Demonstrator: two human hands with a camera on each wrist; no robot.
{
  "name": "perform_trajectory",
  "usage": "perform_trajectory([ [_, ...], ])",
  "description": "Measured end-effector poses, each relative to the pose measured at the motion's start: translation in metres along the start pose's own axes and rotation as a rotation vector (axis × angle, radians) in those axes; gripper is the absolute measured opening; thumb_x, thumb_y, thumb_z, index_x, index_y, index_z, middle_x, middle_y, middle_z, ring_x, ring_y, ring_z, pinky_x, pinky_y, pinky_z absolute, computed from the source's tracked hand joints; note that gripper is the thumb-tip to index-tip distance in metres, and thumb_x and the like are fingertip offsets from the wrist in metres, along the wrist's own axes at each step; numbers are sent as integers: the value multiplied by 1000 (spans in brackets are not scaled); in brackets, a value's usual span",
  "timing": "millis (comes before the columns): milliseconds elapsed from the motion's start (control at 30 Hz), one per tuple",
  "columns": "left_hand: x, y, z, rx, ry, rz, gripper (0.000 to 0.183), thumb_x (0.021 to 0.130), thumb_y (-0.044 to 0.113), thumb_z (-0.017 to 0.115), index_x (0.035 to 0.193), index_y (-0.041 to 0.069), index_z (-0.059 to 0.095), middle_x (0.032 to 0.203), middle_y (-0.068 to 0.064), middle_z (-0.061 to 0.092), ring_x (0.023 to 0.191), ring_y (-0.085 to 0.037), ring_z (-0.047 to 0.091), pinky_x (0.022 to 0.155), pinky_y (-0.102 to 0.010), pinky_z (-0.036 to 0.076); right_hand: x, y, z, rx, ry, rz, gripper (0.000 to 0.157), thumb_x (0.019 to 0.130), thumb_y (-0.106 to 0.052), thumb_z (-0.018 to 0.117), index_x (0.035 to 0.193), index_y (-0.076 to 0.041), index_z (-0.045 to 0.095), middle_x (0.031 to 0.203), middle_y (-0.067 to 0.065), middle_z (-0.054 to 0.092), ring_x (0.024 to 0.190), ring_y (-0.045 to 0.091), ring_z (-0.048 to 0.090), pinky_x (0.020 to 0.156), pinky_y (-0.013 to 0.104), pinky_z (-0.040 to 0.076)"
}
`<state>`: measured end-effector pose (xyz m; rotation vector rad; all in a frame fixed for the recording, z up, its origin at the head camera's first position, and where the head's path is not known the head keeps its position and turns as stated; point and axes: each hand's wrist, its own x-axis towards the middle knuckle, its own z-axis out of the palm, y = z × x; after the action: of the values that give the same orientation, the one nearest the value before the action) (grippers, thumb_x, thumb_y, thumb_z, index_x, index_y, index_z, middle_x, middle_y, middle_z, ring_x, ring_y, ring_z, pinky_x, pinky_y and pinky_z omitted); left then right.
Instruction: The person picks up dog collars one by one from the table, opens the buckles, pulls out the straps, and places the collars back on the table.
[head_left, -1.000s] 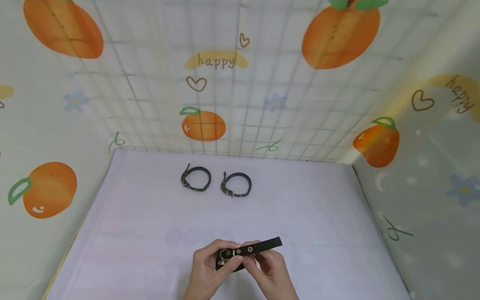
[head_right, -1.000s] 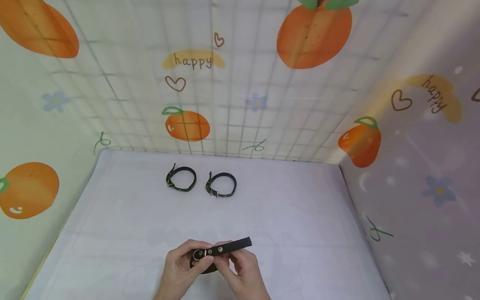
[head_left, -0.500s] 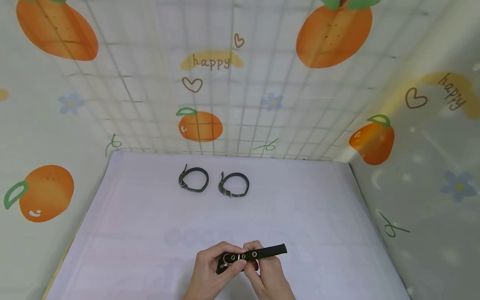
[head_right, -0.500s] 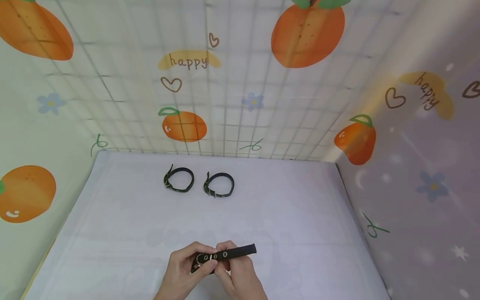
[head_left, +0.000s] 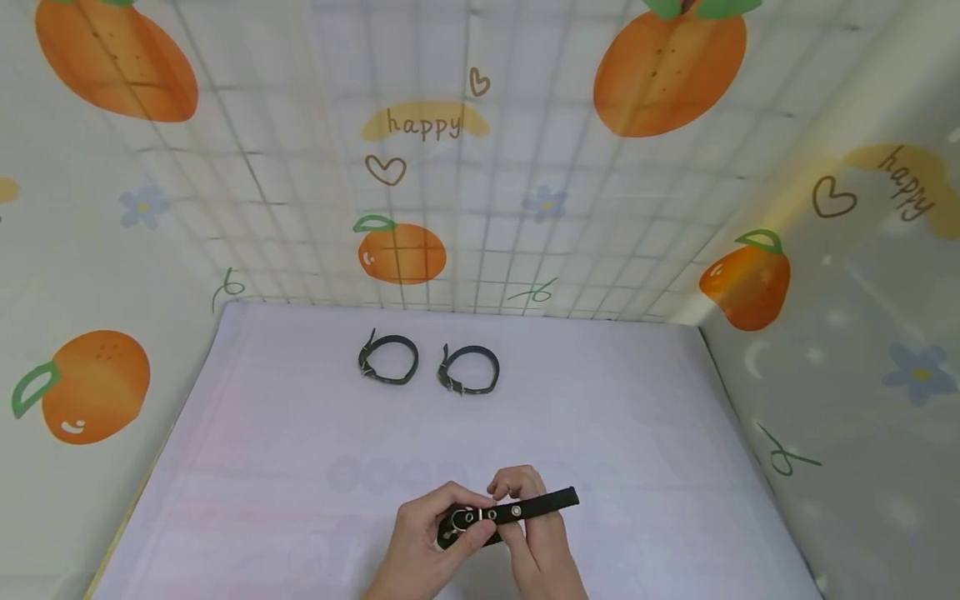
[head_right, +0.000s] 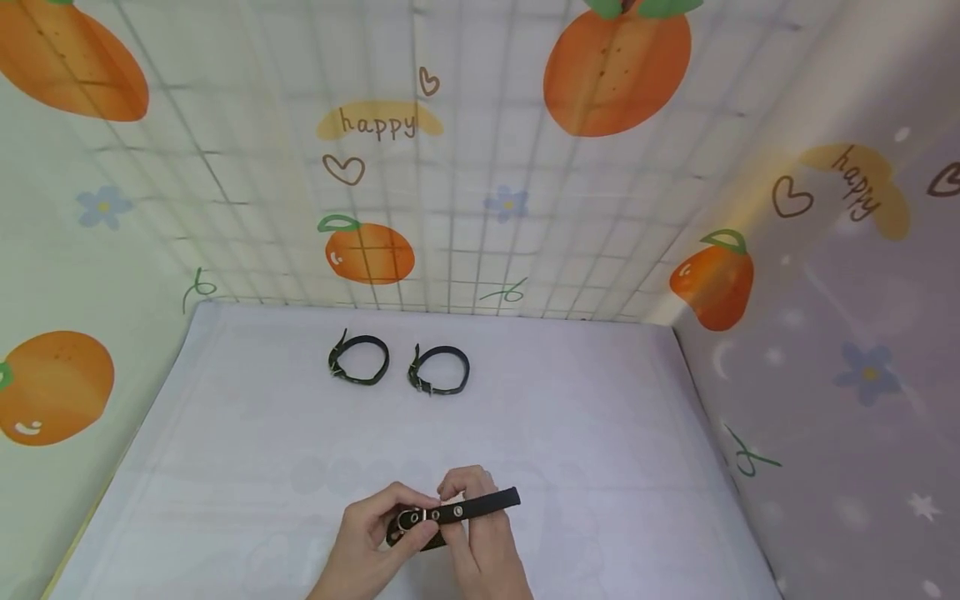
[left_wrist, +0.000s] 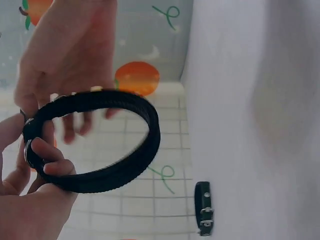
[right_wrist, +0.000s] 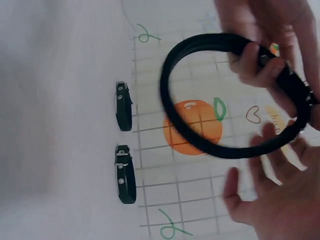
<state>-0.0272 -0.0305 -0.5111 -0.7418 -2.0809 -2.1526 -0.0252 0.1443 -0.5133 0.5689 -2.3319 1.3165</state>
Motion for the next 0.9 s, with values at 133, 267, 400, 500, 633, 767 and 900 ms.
perform_trajectory([
  [133, 2, -2, 3, 183, 55, 135, 25, 98, 6, 79, 120, 18, 75, 114, -4, 74, 97, -6, 73, 78, -25, 65, -4, 0, -1, 97, -91, 186, 20, 108, -2, 53, 98, -18, 60, 79, -10, 59, 71, -3, 53, 61, 20, 50],
  [267, 1, -3, 4, 214, 51, 127, 30, 99, 8, 78, 126, 20, 73, 117, -3, 68, 93, -7, 68, 79, -22, 61, -6, -1, -2, 262, -113, 277, 31, 110, 1, 51, 84, -14, 61, 67, 3, 55, 62, 4, 53, 55, 25, 51],
  [400, 1, -3, 2, 194, 16, 26, 24, 107, 6, 64, 129, 18, 67, 113, -4, 72, 87, -2, 64, 76, -22, 59, -4, -3, -3, 327, -64, 267, 33, 108, 5, 50, 81, -12, 58, 67, 7, 52, 61, 8, 51, 53, 25, 46],
  [500, 0, -2, -2, 180, -20, -78, 17, 113, 7, 52, 120, 15, 65, 104, -6, 76, 91, 1, 67, 82, -25, 60, -3, -3, -2, 324, -24, 257, 36, 107, 7, 49, 78, -13, 54, 67, 7, 51, 61, 10, 50, 52, 25, 44],
  [633, 0, -4, -6, 123, -88, -199, 23, 117, 12, 43, 103, 12, 61, 79, -11, 70, 78, 5, 61, 74, -19, 55, -3, -2, -1, 319, -3, 243, 35, 105, 9, 50, 78, -13, 55, 67, 11, 51, 60, 13, 49, 52, 23, 42],
  [767, -2, -5, -8, 45, -96, -249, 28, 116, 13, 44, 92, 10, 56, 64, -14, 49, 63, 7, 43, 58, -14, 39, -3, -2, 0, 440, 7, 213, 32, 106, 13, 43, 83, -6, 54, 69, 11, 44, 60, 23, 41, 49, 28, 35],
  [900, -2, -3, -9, 29, -69, -256, 29, 116, 14, 47, 88, 11, 56, 61, -12, 41, 60, 7, 38, 54, -15, 34, -3, -8, 0, 622, 64, 309, 31, 111, 8, 32, 85, 1, 47, 75, 9, 33, 66, 24, 33, 56, 34, 36],
])
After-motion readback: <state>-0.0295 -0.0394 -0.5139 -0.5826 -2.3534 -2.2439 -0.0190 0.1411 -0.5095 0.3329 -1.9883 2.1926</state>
